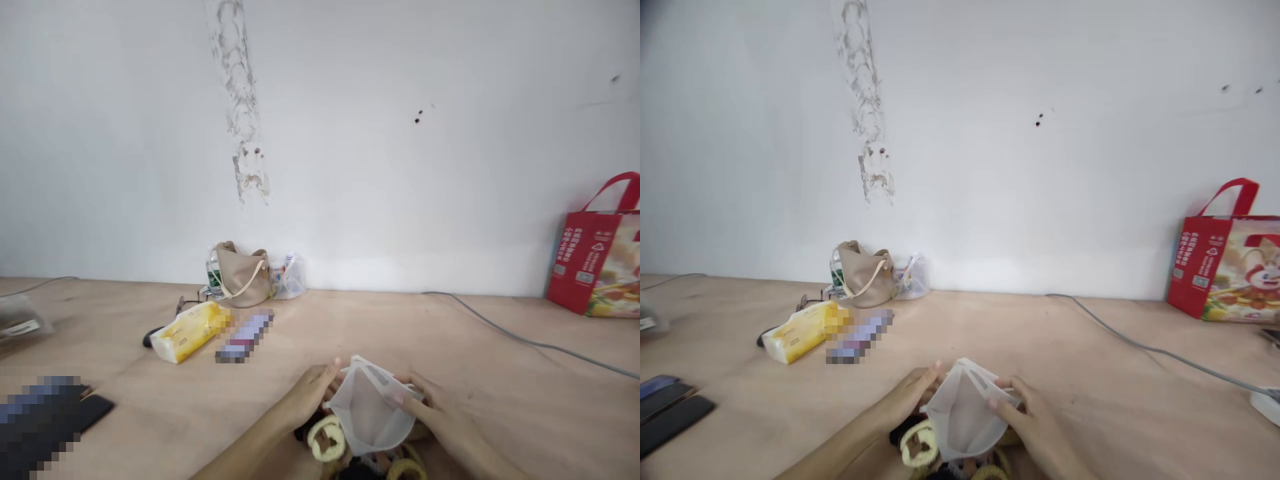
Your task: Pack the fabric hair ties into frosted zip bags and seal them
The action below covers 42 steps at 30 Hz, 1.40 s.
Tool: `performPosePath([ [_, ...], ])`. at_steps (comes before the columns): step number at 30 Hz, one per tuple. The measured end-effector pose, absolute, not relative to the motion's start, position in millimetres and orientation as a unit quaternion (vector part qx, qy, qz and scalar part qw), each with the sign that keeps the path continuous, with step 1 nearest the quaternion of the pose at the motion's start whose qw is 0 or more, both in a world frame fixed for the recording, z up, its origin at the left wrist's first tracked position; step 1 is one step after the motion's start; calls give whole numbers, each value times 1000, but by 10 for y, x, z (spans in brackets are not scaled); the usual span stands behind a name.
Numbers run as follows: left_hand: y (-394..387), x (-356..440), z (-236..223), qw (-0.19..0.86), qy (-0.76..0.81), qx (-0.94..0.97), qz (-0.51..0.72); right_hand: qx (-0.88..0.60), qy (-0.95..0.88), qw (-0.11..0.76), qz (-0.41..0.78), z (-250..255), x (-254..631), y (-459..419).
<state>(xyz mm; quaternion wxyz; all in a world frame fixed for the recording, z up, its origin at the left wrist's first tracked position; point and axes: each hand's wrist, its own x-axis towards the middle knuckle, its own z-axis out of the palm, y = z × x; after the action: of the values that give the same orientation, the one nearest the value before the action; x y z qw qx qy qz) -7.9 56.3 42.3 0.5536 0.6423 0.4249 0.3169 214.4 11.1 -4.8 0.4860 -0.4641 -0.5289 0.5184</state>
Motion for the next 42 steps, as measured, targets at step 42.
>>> performPosePath([
  [42,643,-57,388,512,493,672,208,-565,-479,489,461,-171,2257,189],
])
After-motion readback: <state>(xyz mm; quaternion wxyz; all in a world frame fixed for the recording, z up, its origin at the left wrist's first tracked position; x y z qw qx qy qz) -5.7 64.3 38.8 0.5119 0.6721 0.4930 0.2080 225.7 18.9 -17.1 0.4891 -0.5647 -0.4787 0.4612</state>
